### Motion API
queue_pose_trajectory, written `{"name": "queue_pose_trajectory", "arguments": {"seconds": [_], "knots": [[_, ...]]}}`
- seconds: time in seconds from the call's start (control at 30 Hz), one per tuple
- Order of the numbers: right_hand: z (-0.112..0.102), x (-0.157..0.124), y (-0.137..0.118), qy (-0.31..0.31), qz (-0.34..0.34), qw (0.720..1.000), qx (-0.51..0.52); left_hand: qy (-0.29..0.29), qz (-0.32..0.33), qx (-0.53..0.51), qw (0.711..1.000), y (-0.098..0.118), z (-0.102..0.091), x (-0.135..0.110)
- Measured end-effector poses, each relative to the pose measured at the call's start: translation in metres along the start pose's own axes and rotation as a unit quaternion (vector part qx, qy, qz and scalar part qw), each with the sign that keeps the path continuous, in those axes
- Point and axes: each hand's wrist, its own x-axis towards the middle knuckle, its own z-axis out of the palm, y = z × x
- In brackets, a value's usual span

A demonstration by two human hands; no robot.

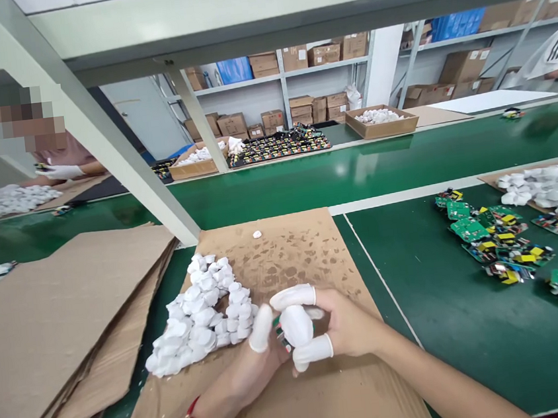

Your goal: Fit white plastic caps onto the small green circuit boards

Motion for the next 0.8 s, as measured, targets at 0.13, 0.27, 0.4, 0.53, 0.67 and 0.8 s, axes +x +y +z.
{"name": "queue_pose_trajectory", "arguments": {"seconds": [0.13, 0.27, 0.4, 0.53, 0.67, 0.8], "knots": [[-0.0019, 0.0036, -0.0020, -0.015, -0.081, 0.988, -0.130, -0.011, 0.038, 0.143, 0.989, 0.0055, 0.0016, -0.0039], [0.0002, 0.0042, -0.0024, -0.012, -0.075, 0.983, -0.167, 0.010, 0.062, 0.200, 0.978, 0.0052, -0.0042, -0.0041], [0.0013, 0.0021, -0.0037, -0.003, -0.074, 0.978, -0.197, -0.011, 0.046, 0.221, 0.974, 0.0032, -0.0079, -0.0039], [0.0006, 0.0014, -0.0069, -0.007, -0.114, 0.973, -0.199, -0.021, 0.053, 0.221, 0.974, 0.0019, -0.0072, -0.0057], [-0.0001, 0.0030, -0.0083, -0.003, -0.116, 0.973, -0.201, -0.026, 0.045, 0.216, 0.975, 0.0017, -0.0070, -0.0055], [0.0007, 0.0048, -0.0084, -0.007, -0.124, 0.959, -0.253, -0.031, 0.081, 0.232, 0.969, 0.0044, -0.0054, -0.0032]]}}
